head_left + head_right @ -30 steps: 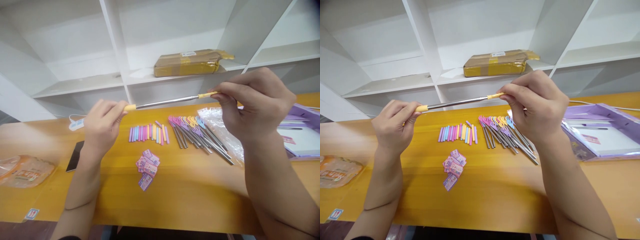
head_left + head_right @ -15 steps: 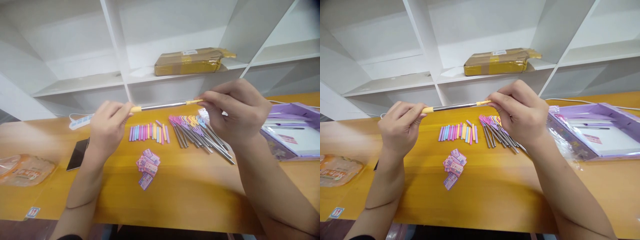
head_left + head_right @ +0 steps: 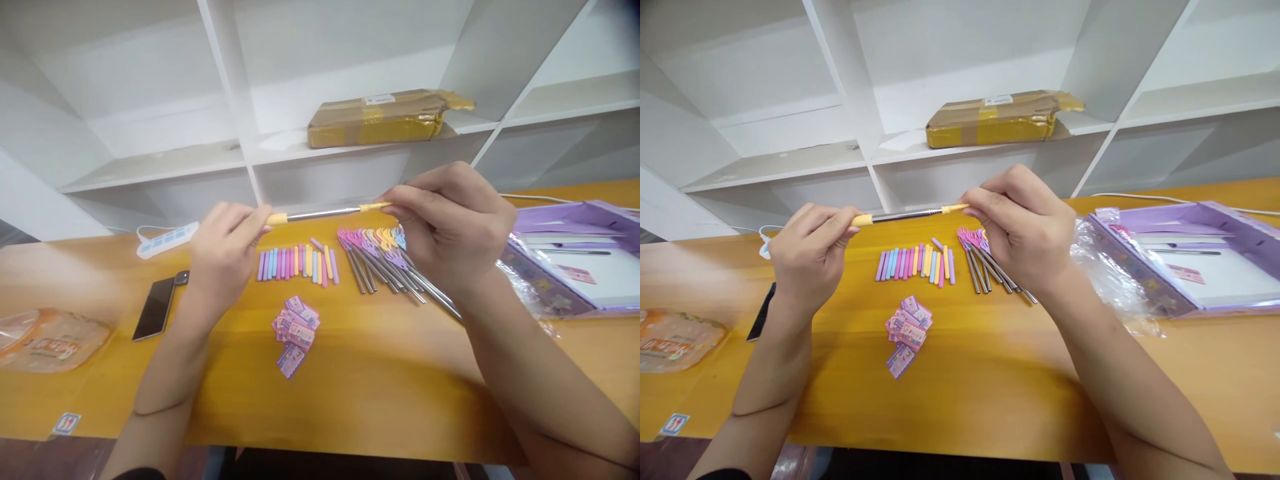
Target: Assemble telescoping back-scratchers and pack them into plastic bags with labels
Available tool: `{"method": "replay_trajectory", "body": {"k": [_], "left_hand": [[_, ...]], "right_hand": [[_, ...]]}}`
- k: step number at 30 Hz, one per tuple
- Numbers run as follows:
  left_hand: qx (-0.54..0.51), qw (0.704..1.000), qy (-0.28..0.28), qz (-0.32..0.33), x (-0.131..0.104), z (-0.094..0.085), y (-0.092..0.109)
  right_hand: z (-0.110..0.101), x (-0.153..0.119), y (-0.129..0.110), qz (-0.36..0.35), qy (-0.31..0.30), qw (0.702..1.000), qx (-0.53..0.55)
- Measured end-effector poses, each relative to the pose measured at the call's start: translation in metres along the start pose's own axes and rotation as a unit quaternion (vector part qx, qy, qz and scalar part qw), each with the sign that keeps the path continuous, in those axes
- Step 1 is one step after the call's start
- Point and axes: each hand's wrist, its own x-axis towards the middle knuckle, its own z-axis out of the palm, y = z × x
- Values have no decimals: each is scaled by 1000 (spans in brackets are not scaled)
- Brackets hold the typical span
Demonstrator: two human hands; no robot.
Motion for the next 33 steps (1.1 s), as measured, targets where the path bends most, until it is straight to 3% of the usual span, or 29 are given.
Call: {"method": "replay_trajectory", "body": {"k": [6,12,19,24,29,33], "left_hand": [[-51,997,-46,-22,0,-3,0],[-41,997,-37,-47,-1,-7,1],[-54,998,-33,-20,-3,-6,1],[-68,997,-26,-18,-2,-6,1],[-159,976,-147,-31,-4,13,3],[-325,906,-258,-86,-14,55,27]], "right_hand": [[-7,6,3,-3,-18,1000,5],[-2,3,8,-1,-32,999,1],[-3,1,10,114,-142,982,50],[-9,2,5,164,-125,971,122],[-9,4,-6,272,-44,921,275],[1,4,-19,300,-21,892,338]]}}
